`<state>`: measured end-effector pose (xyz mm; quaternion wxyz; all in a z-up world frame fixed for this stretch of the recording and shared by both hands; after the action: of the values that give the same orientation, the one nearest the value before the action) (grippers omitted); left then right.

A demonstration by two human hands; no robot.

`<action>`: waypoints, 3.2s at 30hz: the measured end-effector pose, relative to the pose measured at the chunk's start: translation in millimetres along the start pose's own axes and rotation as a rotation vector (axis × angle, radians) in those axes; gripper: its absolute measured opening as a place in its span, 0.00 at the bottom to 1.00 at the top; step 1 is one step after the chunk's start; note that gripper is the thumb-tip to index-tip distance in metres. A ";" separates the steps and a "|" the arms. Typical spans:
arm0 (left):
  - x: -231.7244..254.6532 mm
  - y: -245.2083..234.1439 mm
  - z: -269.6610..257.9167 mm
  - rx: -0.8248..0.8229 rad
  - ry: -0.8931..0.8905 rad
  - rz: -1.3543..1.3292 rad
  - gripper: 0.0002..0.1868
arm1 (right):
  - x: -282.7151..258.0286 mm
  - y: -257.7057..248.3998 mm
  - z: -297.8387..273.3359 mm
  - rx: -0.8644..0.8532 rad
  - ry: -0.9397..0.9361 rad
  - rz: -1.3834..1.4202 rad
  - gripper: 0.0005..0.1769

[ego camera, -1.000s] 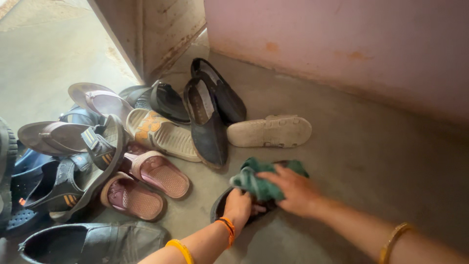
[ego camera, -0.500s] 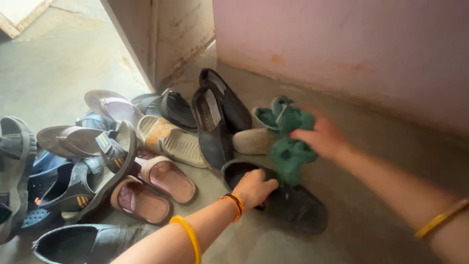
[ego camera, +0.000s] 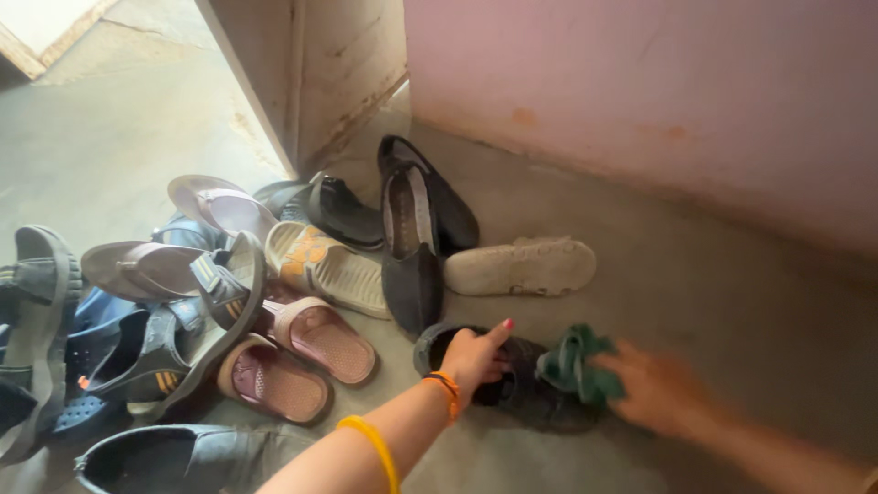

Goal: The person wipes several pairs of shoes with a green cloth. They handle the shoes one at a time, picking them up from a pile on the floor, wiping the exterior surfaces, and placing them back down.

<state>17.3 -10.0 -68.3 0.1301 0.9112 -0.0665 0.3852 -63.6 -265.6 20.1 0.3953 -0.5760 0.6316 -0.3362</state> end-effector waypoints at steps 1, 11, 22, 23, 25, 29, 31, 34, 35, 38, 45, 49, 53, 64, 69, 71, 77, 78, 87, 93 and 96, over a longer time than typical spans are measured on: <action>1.6 2.6 -5.4 0.048 0.002 0.005 0.23 | 4.6 -8.7 10.0 0.039 0.085 0.026 0.35; 10.9 23.3 -66.5 0.069 0.363 0.561 0.18 | -76.7 -78.1 46.0 0.627 -0.361 0.413 0.39; -19.0 -3.4 -15.6 -0.044 0.253 0.251 0.18 | 34.8 -62.6 20.7 0.388 0.139 0.060 0.32; -16.0 -0.2 -18.3 -0.062 0.245 0.288 0.18 | 30.0 -81.3 21.0 0.475 0.078 0.182 0.33; -4.9 8.0 -24.6 -0.097 0.233 0.364 0.17 | -3.8 -109.4 32.6 0.625 -0.092 0.307 0.35; 15.6 19.1 -32.6 -0.111 0.352 0.534 0.17 | -79.0 -117.7 38.0 0.691 -0.371 0.224 0.41; 17.2 23.7 -37.5 -0.163 0.366 0.484 0.12 | -96.9 -97.3 26.7 0.477 -0.307 0.254 0.44; 15.9 19.5 -41.5 -0.178 0.493 0.463 0.10 | -74.8 -47.3 2.9 0.374 -0.231 0.332 0.46; 15.2 17.3 -41.7 -0.143 0.424 0.468 0.10 | -54.0 -33.4 0.7 0.301 -0.192 0.268 0.46; 21.1 11.8 -47.2 -0.054 0.326 0.562 0.17 | 20.6 -11.1 5.3 0.203 -0.123 0.100 0.45; 97.2 52.6 -68.4 -0.097 0.788 1.284 0.20 | 77.9 -84.6 19.2 0.737 -0.020 0.556 0.35; 77.5 80.1 -62.7 -0.279 1.079 1.957 0.15 | 31.9 -108.6 27.5 0.858 -0.130 0.791 0.33; 46.0 61.5 -55.2 -0.329 1.153 1.966 0.07 | -10.1 -130.3 13.3 1.027 -0.166 0.867 0.33; 41.3 5.9 -60.6 0.107 0.911 1.828 0.71 | -29.0 -44.8 -38.8 0.063 -0.351 -0.232 0.37; 32.2 0.7 -45.6 0.110 0.712 1.938 0.69 | -34.9 -161.7 -30.8 0.789 -0.212 0.073 0.42; 33.4 1.3 -39.5 0.117 0.722 1.965 0.70 | -39.7 -195.1 -47.5 1.102 -0.286 0.221 0.39; 31.1 -0.6 -42.3 0.143 0.727 1.990 0.72 | -57.9 -93.7 -38.2 0.750 -0.326 0.179 0.32; 31.9 0.4 -42.9 0.141 0.698 1.996 0.71 | -66.4 -64.7 -29.3 0.113 -0.180 -0.117 0.40; 35.2 -0.2 -30.5 0.094 0.597 2.033 0.72 | -55.9 -194.1 -22.4 1.115 -0.399 0.336 0.31; 23.7 -4.0 -24.0 0.156 0.700 2.006 0.72 | -52.7 -76.9 -20.0 0.817 -0.468 0.096 0.26; 34.8 -1.4 -28.9 0.122 0.611 1.996 0.69 | -52.1 -62.4 -22.2 0.079 -0.333 -0.068 0.20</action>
<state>21.9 -1.0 -24.2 -0.2821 0.3113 -0.7333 0.5345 -53.2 -221.4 91.1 0.5053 -0.6287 0.5237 -0.2741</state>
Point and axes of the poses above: each hand's wrist, its own z-axis towards the middle knuckle, its own y-axis out of the palm, x = y × z, the point moved 1 cm from there along z, towards the middle knuckle
